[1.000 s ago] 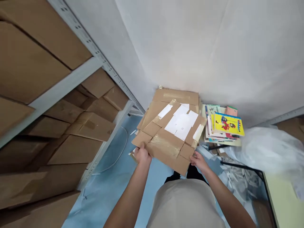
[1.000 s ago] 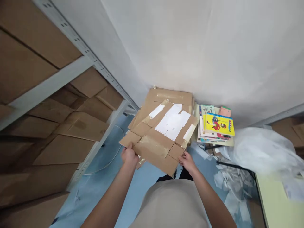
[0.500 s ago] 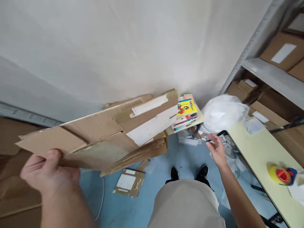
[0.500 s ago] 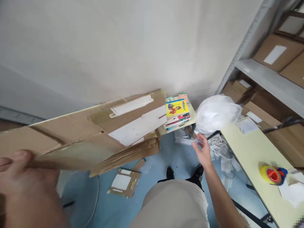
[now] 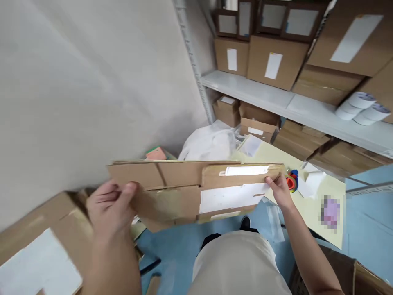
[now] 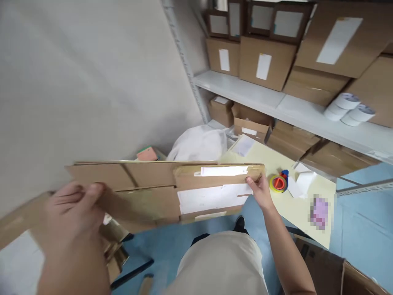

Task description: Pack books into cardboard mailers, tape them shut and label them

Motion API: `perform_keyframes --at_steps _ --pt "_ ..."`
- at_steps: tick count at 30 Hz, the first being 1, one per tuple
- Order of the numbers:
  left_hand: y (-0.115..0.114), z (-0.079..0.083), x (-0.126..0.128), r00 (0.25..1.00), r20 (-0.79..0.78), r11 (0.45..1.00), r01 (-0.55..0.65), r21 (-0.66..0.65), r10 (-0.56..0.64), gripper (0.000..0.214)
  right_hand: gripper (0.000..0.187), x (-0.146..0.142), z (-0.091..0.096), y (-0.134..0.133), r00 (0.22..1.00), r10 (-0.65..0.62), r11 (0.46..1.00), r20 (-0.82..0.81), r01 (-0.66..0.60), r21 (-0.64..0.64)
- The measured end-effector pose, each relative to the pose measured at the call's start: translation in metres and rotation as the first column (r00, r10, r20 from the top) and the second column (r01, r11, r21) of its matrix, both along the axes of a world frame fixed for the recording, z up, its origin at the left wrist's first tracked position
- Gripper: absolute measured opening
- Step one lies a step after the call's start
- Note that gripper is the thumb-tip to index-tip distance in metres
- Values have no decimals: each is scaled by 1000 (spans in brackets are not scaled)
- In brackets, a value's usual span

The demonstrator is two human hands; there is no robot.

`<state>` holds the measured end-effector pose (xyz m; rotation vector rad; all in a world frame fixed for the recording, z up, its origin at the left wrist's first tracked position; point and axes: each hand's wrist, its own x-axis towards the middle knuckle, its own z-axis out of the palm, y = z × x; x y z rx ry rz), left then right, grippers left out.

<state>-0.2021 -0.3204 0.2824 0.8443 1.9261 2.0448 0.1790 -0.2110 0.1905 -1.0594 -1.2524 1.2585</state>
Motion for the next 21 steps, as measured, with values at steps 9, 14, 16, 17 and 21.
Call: perform_keyframes --at_steps 9,14,16,17,21 --pt "161 -60 64 895 -33 896 442 -51 -444 49 43 77 -18 64 966 -256 963 19 257 -80" --pt "201 -90 83 888 -8 888 460 -11 -460 50 53 76 -32 100 918 -395 918 -24 395 -19" --pt "212 -100 85 896 0 896 444 -23 -444 50 53 76 -35 109 900 -435 900 -23 434 -33" --pt "218 -105 86 898 12 898 440 -28 -440 50 52 76 -37 112 888 -460 887 -23 459 -48" --pt "240 -119 83 871 55 870 490 -46 -488 54 49 77 -40 116 860 -509 860 -42 506 -66"
